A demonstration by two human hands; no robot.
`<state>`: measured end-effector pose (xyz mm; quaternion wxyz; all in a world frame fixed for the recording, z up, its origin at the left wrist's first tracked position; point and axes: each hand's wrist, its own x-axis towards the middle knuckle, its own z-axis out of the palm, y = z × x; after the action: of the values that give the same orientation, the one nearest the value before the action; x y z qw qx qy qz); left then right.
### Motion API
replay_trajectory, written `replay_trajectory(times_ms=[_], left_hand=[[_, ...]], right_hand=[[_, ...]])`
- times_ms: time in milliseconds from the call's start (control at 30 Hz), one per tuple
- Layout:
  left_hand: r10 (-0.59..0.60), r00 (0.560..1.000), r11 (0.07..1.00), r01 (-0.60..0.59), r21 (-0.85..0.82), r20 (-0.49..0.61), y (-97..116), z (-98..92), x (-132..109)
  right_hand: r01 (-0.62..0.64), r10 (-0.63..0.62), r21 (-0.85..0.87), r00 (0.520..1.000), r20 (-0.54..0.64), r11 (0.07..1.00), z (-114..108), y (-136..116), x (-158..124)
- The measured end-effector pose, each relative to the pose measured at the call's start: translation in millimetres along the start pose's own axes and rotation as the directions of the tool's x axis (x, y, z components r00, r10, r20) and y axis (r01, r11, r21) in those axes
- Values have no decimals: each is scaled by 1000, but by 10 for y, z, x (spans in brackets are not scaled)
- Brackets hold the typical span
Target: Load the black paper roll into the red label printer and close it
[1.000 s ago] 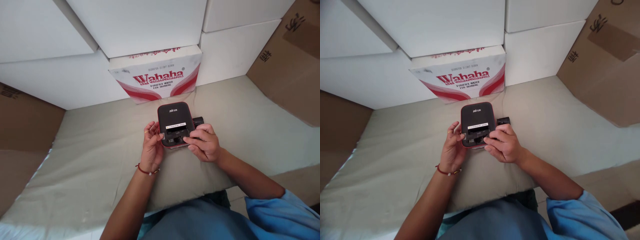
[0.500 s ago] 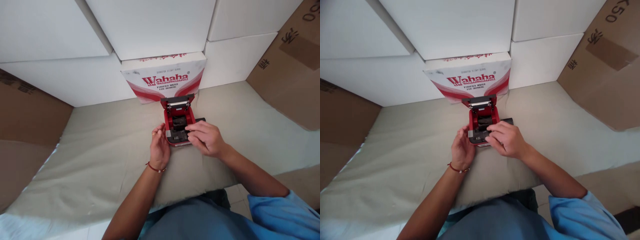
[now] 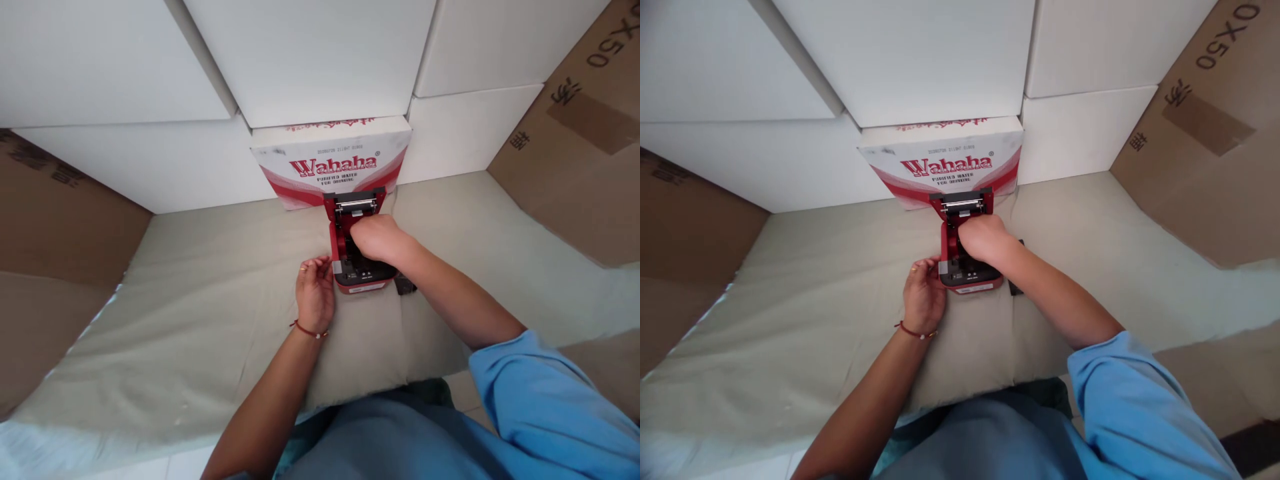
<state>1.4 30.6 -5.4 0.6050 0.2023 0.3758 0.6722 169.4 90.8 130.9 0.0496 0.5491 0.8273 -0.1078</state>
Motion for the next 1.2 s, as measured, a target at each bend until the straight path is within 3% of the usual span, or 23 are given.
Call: replay_trajectory(times_ms=[200,333,400,500,600,667,733,833,967,1067,1200], left_hand=[[-4,1000,999,4,40,11,-18,-28,32],[10,999,999,-11,49,37,-16,-25,29],[-2,999,999,0,45,33,-13,-32,33],[-22,999,997,19,75,35,-18,-61,46],[0,1000,995,-2,96,23,-34,-89,52],[10,1000,996,-11,89,13,-44,-92,48],[0,1000,997,-1,75,13,-48,-86,41],[-16,999,998,14,65,29,-47,-79,40],[-19,999,996,15,82,42,-45,-91,55],[-28,998,996,23,88,50,-46,-106,64],[-34,998,995,29,90,54,-53,-118,66]], right_hand=[[-105,102,-62,994,-44,993,-196,-84,-309],[-13,34,146,990,-139,989,-475,38,-800],[10,48,300,981,-185,954,-592,294,-1043],[-135,205,363,965,-161,922,-605,871,-1219],[-335,329,195,942,66,922,-381,1380,-1135],[-419,407,55,900,155,906,-161,1541,-1016],[-445,440,-8,882,171,896,44,1557,-920],[-419,416,-4,900,126,908,225,1424,-860],[-246,247,103,969,4,964,304,1148,-786],[-155,152,198,988,29,968,372,978,-679],[-154,152,263,988,27,952,300,1081,-772]])
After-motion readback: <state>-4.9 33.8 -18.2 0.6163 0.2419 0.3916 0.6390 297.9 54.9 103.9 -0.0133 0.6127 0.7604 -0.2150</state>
